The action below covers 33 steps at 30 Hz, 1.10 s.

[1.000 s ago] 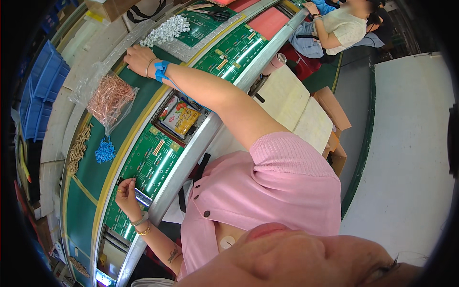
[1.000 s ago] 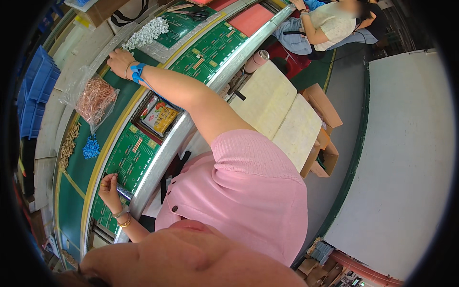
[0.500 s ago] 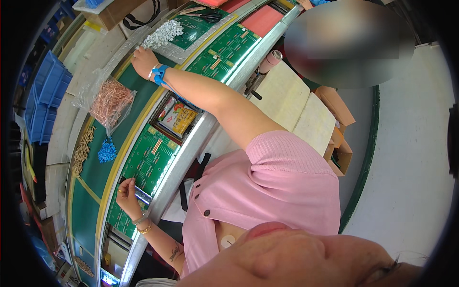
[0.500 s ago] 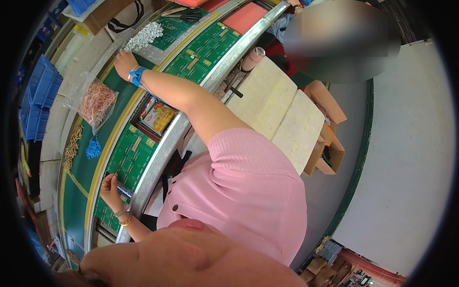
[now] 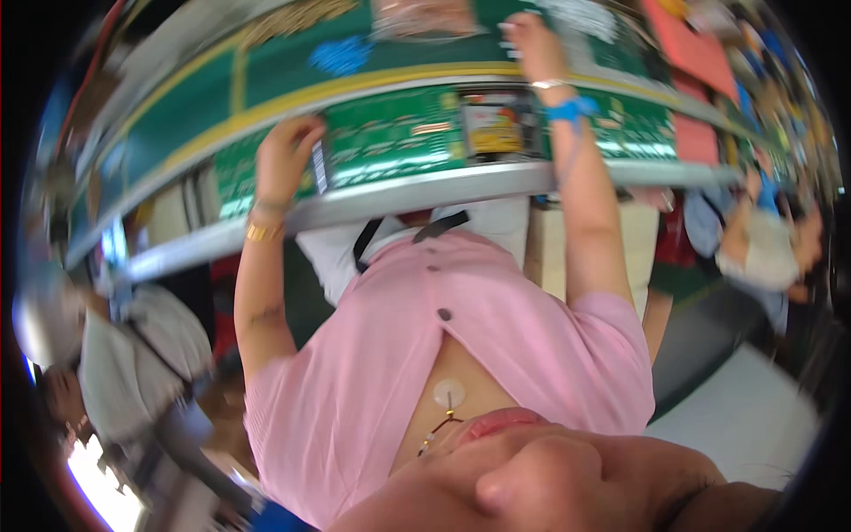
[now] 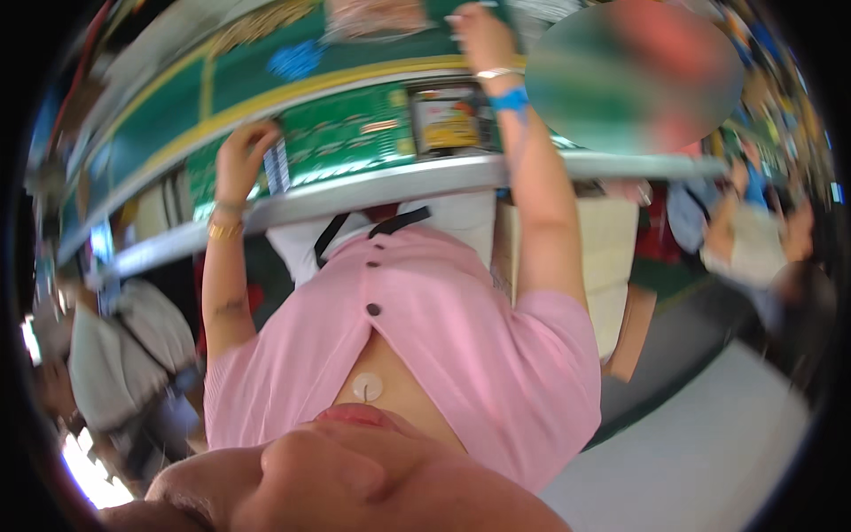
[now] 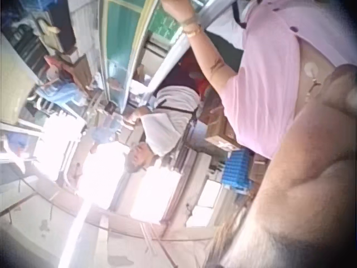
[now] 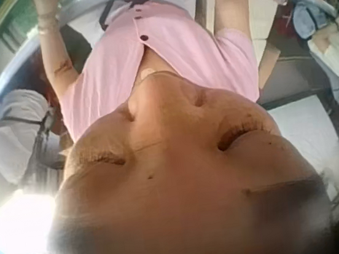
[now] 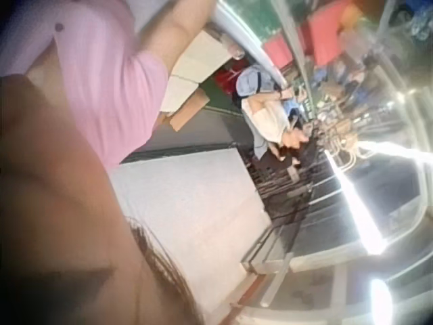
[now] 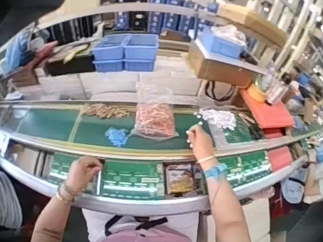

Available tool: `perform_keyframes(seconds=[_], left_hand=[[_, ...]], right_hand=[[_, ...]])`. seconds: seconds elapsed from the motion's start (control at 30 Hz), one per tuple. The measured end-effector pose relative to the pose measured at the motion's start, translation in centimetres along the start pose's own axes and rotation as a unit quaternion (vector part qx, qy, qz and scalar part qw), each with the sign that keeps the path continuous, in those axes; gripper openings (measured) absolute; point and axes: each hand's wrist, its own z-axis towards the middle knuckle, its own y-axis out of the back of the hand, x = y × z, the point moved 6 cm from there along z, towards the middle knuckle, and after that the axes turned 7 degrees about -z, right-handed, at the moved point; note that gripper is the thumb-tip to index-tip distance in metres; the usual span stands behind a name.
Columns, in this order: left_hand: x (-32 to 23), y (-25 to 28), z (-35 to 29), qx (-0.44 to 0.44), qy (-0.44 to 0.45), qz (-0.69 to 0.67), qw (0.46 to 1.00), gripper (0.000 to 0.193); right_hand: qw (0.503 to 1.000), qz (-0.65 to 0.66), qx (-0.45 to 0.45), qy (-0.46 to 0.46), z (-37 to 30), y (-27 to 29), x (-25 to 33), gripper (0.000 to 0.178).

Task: Manually placing small components onto printed circuit boards (PCBs) on an assembly line.

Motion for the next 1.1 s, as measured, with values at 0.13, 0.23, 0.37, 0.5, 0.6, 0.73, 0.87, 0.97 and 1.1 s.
perform_keyframes(seconds=[0.13, 0.23, 0.37, 0.5, 0.6, 0.73, 0.87, 0.97, 1.1], left_hand=[[-0.9, 0.0, -0.6, -0.023, -0.043, 0.086, 0.995, 0.008], [-0.7, -1.2, -0.4, -0.027, -0.040, 0.109, 0.993, 0.007], [-0.8, -2.3, 0.1, -0.006, -0.054, 0.146, 0.988, 0.007], [-0.5, -2.6, 0.2, -0.005, -0.059, 0.186, 0.981, 0.007], [-0.6, -2.7, 0.3, -0.007, -0.059, 0.191, 0.980, 0.007], [-0.8, -2.9, 0.3, 0.000, -0.051, 0.191, 0.980, 0.007], [-0.9, -2.9, 0.3, -0.011, -0.065, 0.193, 0.979, 0.007], [-0.8, -2.8, 0.2, -0.013, -0.064, 0.188, 0.980, 0.006], [-1.1, -3.1, -0.1, -0.003, -0.074, 0.208, 0.975, 0.007]], right_hand=[[0.990, 0.123, -0.032, 0.068, 0.4, -1.2, 1.0, 0.019], [0.994, 0.094, -0.038, 0.039, 0.7, -1.6, 0.1, 0.022], [0.993, 0.089, -0.063, 0.052, 0.5, -1.7, -0.8, 0.022], [0.991, 0.133, -0.021, -0.004, 0.3, -1.7, -0.7, 0.024], [0.990, 0.132, -0.034, 0.020, 0.0, -1.4, 0.2, 0.024], [0.990, 0.109, -0.063, 0.070, -0.1, -1.0, 0.6, 0.021], [0.987, 0.102, -0.055, 0.115, 0.1, -1.2, 0.6, 0.021], [0.988, 0.131, 0.000, 0.078, 0.0, -1.7, 0.5, 0.019], [0.986, 0.160, -0.008, 0.034, 0.4, -2.8, -1.2, 0.020]])
